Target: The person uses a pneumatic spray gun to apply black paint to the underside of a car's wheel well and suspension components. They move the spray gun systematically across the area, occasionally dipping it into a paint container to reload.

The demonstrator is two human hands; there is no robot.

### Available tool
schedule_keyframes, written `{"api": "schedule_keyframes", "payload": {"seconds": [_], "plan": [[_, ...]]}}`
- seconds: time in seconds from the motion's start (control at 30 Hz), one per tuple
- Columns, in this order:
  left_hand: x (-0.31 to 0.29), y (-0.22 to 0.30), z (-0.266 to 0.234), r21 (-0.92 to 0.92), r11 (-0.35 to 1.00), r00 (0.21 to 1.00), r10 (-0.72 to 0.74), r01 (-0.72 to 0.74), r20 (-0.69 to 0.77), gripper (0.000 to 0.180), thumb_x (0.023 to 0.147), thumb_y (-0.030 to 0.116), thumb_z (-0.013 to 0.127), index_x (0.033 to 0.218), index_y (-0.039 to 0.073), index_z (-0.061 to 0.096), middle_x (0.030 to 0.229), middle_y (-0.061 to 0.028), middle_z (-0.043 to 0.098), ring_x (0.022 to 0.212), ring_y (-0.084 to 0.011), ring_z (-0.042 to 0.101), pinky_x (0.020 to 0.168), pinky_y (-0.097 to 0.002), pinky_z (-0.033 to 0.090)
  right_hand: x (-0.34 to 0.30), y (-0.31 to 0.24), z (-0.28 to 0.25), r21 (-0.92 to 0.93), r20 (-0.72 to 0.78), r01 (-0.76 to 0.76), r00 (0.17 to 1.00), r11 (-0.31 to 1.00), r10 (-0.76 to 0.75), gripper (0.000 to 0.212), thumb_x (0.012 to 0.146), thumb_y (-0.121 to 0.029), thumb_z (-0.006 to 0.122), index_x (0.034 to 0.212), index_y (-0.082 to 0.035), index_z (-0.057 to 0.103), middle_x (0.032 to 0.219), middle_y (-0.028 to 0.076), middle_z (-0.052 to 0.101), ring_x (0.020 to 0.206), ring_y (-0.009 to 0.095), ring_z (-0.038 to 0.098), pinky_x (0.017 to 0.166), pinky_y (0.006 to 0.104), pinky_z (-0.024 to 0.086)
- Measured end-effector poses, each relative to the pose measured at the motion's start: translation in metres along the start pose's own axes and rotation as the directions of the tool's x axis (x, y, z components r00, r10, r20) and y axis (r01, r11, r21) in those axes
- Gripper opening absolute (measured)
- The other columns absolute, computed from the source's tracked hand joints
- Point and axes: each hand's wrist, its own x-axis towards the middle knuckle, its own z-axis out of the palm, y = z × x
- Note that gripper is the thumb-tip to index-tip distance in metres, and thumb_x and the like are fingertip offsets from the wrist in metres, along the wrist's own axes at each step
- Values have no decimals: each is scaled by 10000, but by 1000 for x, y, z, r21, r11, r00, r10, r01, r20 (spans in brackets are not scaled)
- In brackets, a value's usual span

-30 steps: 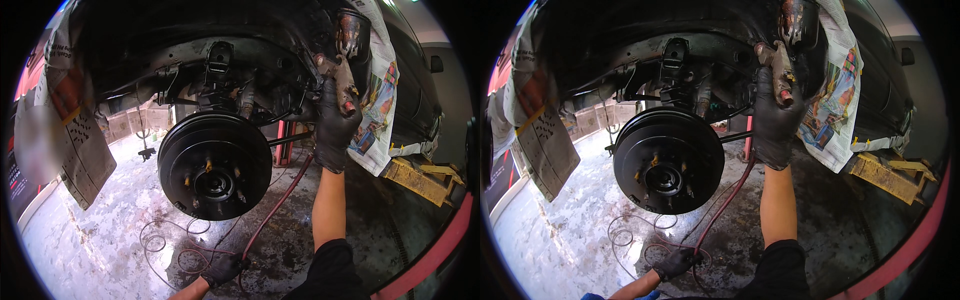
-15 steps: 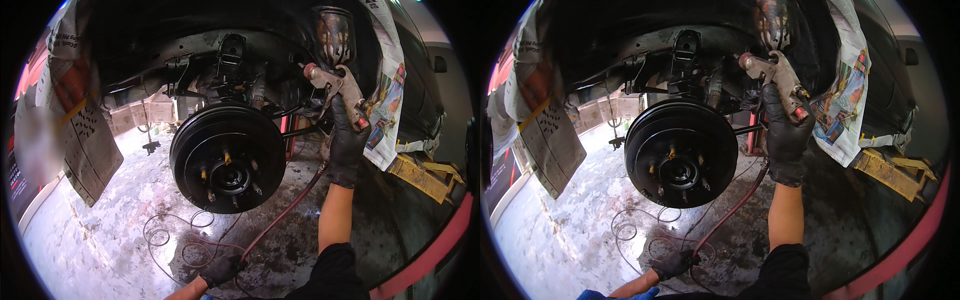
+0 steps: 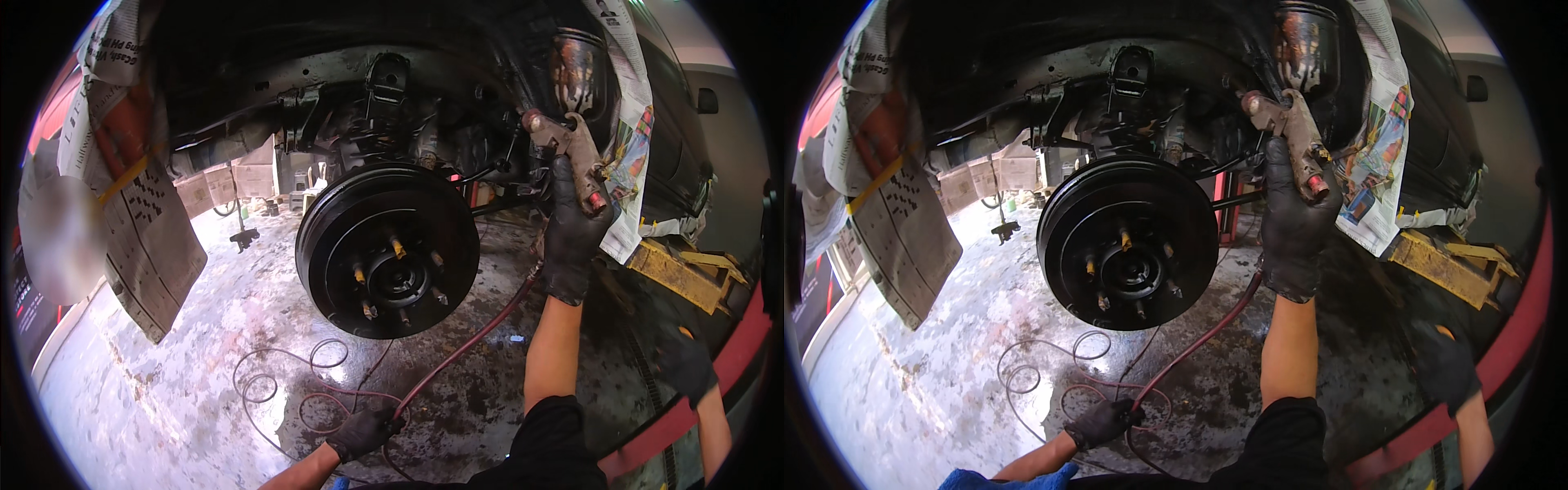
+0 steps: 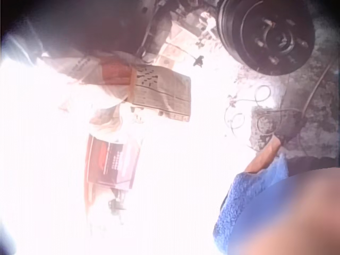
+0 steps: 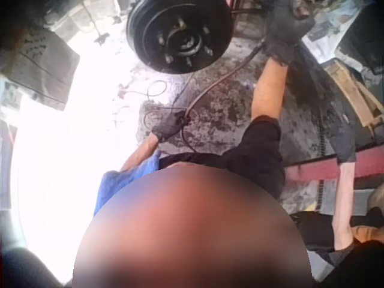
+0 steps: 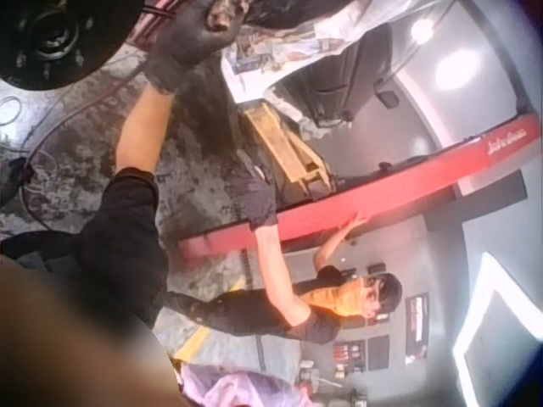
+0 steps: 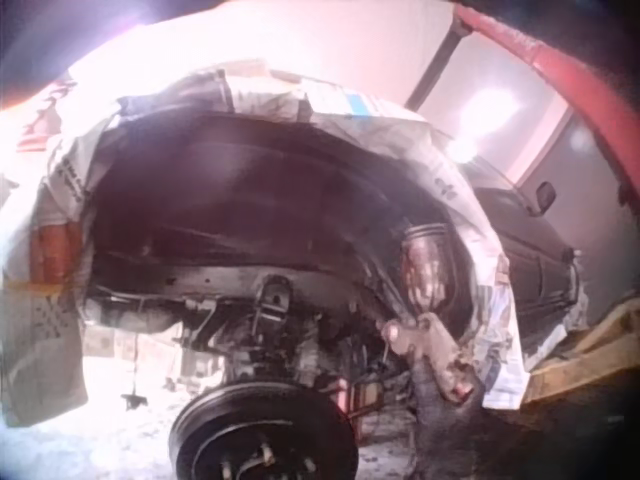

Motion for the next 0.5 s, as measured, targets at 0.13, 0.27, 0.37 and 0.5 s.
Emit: {"api": "schedule_keyframes", "payload": {"seconds": [0.13,0.27,0.37,0.5], "plan": [[-17,-11,-5,40,999,1000,-13,14,-13,352,979,392,587,1117,85,689,892,-219,697,855,-417,687,736,-473,531,-17,-16,11,-74,57,45,998,996,-40,302,929,-149,726,1173,20,668,1180,97,682,1050,165,639,937,330,492],[-33,-26,-6,6,1000,999,-8,8,-48,343,963,381,604,1117,87,688,870,-230,689,849,-427,682,740,-484,530,-31,-26,24,41,128,75,989,996,-79,287,931,-115,716,1179,19,661,1184,94,683,1069,168,642,958,331,485],[-42,-36,-7,-37,999,997,-13,10,-70,335,960,366,614,1121,81,686,860,-230,687,836,-426,682,726,-476,532,-39,-32,33,145,158,1,987,989,-24,281,927,-110,719,1174,14,666,1181,86,685,1070,164,641,956,327,485],[-51,-42,-10,-10,1000,995,4,-5,-98,330,963,371,615,1090,74,681,838,-228,682,820,-424,682,714,-475,528,-46,-39,40,142,174,39,983,989,-63,264,922,-110,726,1155,5,680,1168,78,690,1061,160,644,952,320,486]]}}
